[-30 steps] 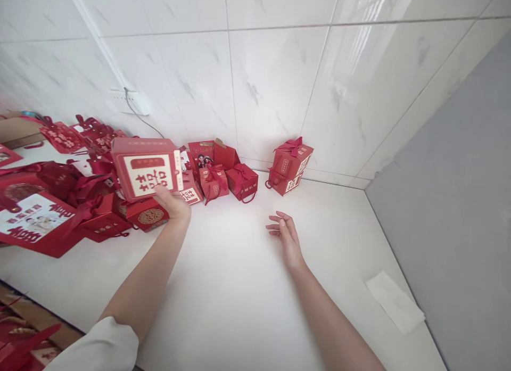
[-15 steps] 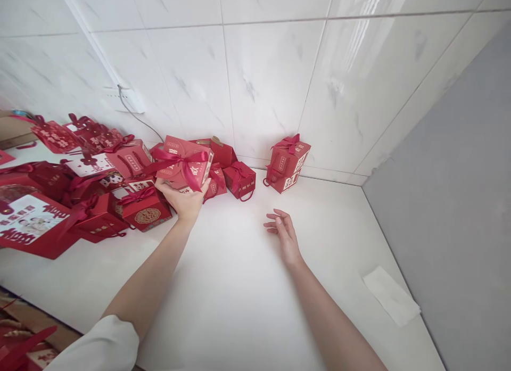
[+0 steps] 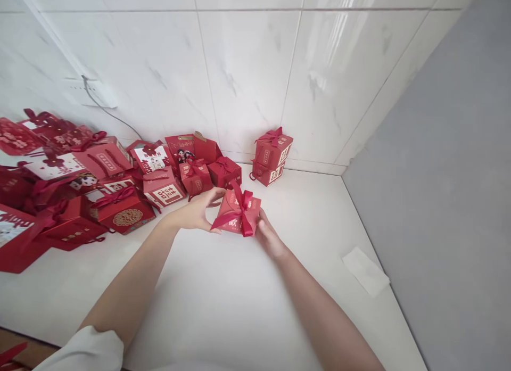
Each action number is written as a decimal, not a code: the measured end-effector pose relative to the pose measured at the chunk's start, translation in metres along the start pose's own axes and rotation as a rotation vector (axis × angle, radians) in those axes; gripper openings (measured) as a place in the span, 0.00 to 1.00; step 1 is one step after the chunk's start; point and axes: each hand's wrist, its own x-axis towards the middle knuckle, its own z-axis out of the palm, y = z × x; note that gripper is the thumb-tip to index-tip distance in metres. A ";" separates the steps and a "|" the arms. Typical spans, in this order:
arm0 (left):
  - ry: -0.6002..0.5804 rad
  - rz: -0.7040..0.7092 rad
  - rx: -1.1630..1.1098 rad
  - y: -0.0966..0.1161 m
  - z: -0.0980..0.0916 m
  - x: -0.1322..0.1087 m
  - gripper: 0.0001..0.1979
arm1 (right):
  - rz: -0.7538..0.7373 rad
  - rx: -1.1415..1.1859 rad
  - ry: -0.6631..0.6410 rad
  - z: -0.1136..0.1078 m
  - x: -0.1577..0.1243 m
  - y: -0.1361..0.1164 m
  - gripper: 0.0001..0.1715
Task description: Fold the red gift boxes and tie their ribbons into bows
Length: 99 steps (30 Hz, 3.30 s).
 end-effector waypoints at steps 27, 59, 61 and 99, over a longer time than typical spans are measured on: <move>0.074 -0.495 -0.088 0.070 -0.027 -0.020 0.15 | -0.060 -0.074 0.093 -0.005 -0.002 0.010 0.41; 0.172 -0.270 0.077 0.041 0.021 0.013 0.31 | -0.019 -0.085 0.100 -0.001 -0.002 0.004 0.44; 0.132 -0.289 0.039 0.040 0.017 0.012 0.29 | -0.018 -0.097 0.093 -0.001 -0.003 0.003 0.44; 1.177 0.014 0.078 -0.045 0.084 0.039 0.52 | -0.032 0.217 0.406 -0.021 0.013 0.010 0.28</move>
